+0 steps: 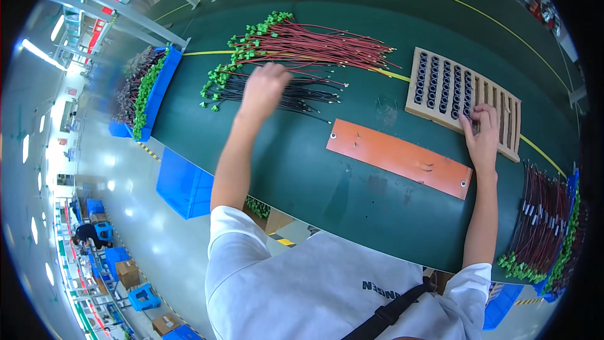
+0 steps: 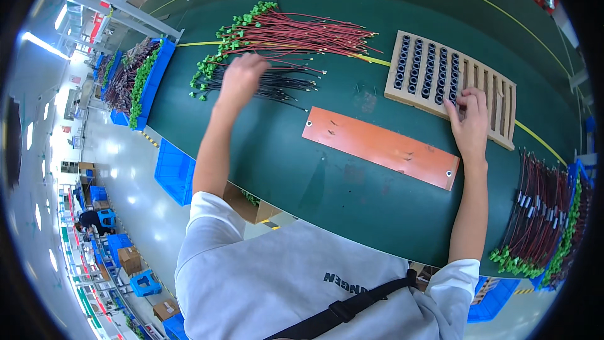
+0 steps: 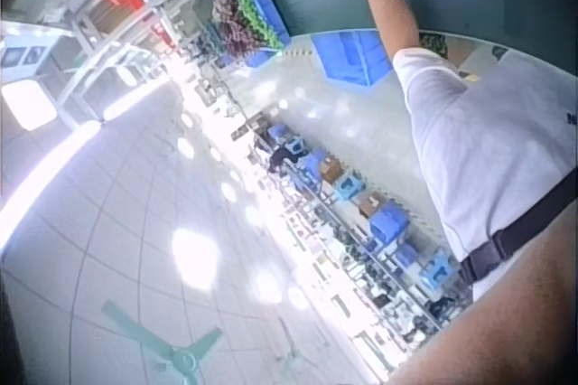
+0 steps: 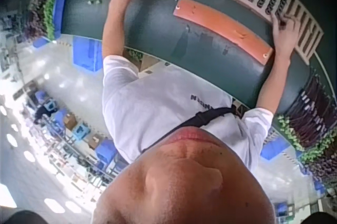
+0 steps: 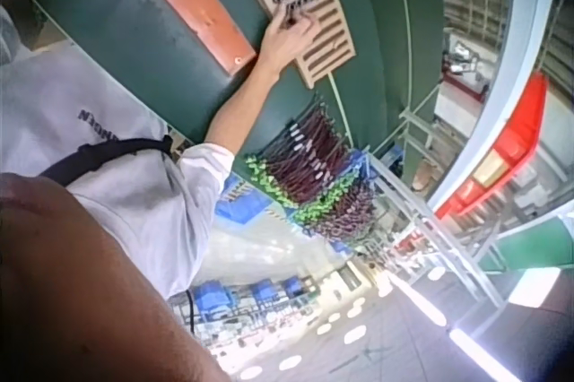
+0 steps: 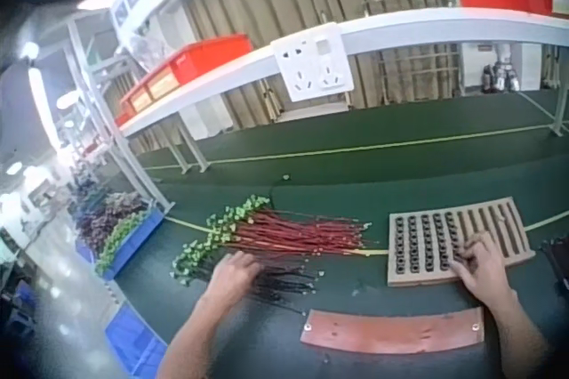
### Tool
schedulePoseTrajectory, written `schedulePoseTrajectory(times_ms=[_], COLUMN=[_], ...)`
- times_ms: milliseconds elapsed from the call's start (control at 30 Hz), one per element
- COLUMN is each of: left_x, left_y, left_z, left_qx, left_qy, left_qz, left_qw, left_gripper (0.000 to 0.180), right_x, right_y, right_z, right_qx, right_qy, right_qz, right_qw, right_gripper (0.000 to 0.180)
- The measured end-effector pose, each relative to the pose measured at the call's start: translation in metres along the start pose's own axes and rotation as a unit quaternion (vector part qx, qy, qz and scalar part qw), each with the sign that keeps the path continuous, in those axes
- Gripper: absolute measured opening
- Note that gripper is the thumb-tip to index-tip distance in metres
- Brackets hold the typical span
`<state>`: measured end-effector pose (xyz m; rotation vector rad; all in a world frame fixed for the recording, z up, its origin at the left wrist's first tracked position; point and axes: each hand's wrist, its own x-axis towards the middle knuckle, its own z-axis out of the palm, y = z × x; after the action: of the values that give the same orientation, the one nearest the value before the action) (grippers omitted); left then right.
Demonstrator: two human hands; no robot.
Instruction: The person assembles wire harnesses by inserting red and black wires into a small black cylindrical connector. They use a copper-colored jig to hold the wires in place while manipulating the connector. The person handles the wires one at a time, sliding the connector onto the paired wires and then placing the finished assembly on the table.
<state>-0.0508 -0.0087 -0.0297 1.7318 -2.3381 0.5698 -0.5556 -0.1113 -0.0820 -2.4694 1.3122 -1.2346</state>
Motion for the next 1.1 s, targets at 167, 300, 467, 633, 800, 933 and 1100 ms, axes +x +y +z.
schedulePoseTrajectory(times_ms=[167,300,467,633,800,933,1100], left_x=[-0.001,0.01,0.004,0.001,0.006,-0.009,-0.031], left_y=[-0.049,-0.044,-0.051,-0.057,-0.073,-0.133,-0.173], left_z=[0.015,0.021,0.032,0.032,0.013,-0.043,-0.117], left_qx=[-0.06,-0.035,-0.037,-0.007,-0.013,-0.147,-0.191], left_qy=[-0.055,-0.098,-0.077,-0.113,-0.091,0.091,0.224], left_qz=[0.015,0.021,0.029,0.029,-0.041,-0.126,-0.269], left_qw=[0.997,0.994,0.996,0.993,0.995,0.977,0.917], left_gripper=[0.016,0.015,0.017,0.021,0.023,0.019,0.019], right_x=[-0.001,-0.003,-0.003,-0.004,-0.015,-0.016,-0.012], right_y=[0.002,0.004,0.005,0.008,0.036,0.051,0.046], right_z=[-0.001,-0.002,-0.001,0.001,0.009,0.009,0.006], right_qx=[0.007,0.022,0.021,0.025,0.212,0.344,0.342], right_qy=[-0.004,-0.005,0.0,0.008,0.1,0.14,0.128], right_qz=[0.008,0.033,0.036,0.029,0.108,0.222,0.227], right_qw=[1.0,0.999,0.999,0.999,0.966,0.902,0.903], right_gripper=[0.022,0.019,0.018,0.018,0.012,0.016,0.02])
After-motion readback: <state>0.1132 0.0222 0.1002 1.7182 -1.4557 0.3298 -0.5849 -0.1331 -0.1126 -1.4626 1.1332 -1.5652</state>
